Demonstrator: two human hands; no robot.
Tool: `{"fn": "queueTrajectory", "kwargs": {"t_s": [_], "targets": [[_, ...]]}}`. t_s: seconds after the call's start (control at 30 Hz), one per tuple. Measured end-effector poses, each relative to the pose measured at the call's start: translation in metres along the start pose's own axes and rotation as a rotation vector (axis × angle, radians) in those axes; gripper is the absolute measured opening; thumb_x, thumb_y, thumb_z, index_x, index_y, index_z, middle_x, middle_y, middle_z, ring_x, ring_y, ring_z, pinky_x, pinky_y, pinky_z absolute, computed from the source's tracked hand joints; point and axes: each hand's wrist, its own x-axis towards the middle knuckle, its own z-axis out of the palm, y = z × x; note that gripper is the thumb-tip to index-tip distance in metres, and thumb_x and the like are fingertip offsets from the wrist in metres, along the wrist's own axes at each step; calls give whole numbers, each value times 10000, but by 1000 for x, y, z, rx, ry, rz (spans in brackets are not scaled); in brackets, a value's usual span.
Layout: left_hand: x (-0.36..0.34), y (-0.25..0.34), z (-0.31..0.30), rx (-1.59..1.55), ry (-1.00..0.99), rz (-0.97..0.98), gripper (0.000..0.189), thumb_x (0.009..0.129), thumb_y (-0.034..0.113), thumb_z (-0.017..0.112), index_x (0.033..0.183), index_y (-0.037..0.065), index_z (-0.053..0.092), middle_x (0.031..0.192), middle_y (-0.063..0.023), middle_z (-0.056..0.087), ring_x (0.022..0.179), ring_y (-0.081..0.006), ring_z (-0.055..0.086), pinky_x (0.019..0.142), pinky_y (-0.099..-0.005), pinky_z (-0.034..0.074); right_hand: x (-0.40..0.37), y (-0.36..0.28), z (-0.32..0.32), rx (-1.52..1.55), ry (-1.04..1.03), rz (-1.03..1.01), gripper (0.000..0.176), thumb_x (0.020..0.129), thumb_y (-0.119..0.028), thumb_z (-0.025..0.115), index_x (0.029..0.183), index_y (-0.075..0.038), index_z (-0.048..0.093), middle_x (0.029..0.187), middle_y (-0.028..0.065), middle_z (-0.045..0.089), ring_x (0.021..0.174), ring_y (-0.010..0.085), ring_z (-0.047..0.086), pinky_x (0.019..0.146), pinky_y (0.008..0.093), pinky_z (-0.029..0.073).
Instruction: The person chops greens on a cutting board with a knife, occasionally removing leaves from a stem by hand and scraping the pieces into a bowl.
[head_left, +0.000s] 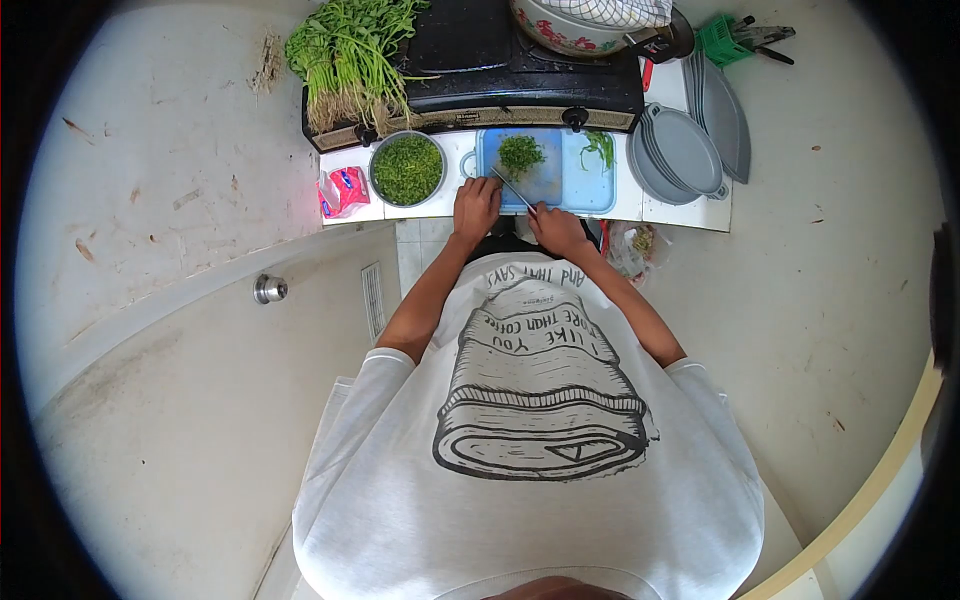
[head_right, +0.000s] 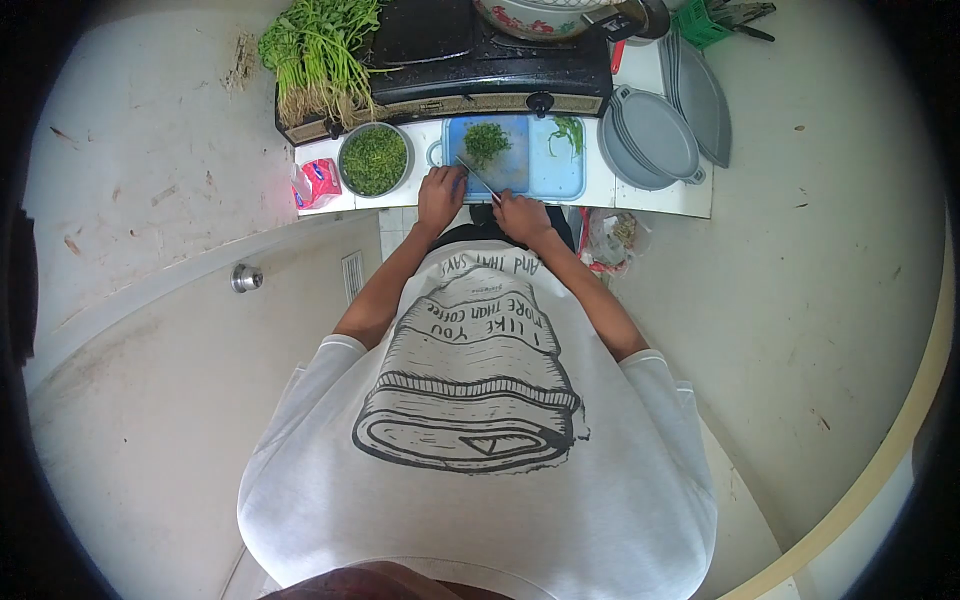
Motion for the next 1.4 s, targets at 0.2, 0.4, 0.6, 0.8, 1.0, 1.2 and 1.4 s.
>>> {"fn": "queueTrajectory", "kwargs": {"t_s": [0.2,0.4,0.6,0.8,1.0,1.2,1.4], "targets": [[1,0,-5,-14,8,-11,101,909,133,736,990,77,759,983,-91,707,941,-308,645,837,-436,519,-2,2,-3,-15,11,35,377,1032,-352,559,1087,19,599,797,243,731,755,445,740,707,552,603],[-1,-2,-4,-11,1,10,105,901,126,731,994,88,760,979,-82,696,932,-301,641,813,-434,505,-5,0,-8,1,-7,4,383,1033,-356,561,1105,19,597,794,238,731,754,443,741,696,552,600],[-1,-5,0,-9,4,30,126,881,111,718,1002,95,751,978,-70,682,938,-297,638,806,-436,497,-1,-4,-7,-35,-33,-3,366,1029,-334,561,1106,22,593,804,230,740,761,435,745,701,549,600],[0,-5,-2,11,-43,31,131,865,107,721,993,95,747,987,-64,672,950,-290,633,819,-432,494,11,-6,2,-22,32,-27,338,1033,-317,567,1054,20,561,741,243,714,707,450,728,646,559,588],[-2,-4,-3,14,-50,20,132,876,120,723,1005,97,743,1000,-60,664,957,-283,628,820,-425,490,9,-9,-6,-41,-31,11,341,1022,-314,560,1063,23,582,794,242,737,758,430,749,715,541,606],[-2,-2,-7,-10,-22,31,136,900,136,736,1022,74,741,993,-83,664,943,-303,633,805,-440,496,3,-1,-6,-50,-33,8,350,1029,-326,550,1082,18,584,768,233,730,741,436,744,696,548,603],[1,-10,-2,-37,5,5,139,895,119,720,1031,102,744,983,-70,672,943,-293,640,823,-432,489,10,1,-3,-28,36,5,370,1036,-346,544,1080,19,587,750,236,722,727,444,737,680,561,594]]}}
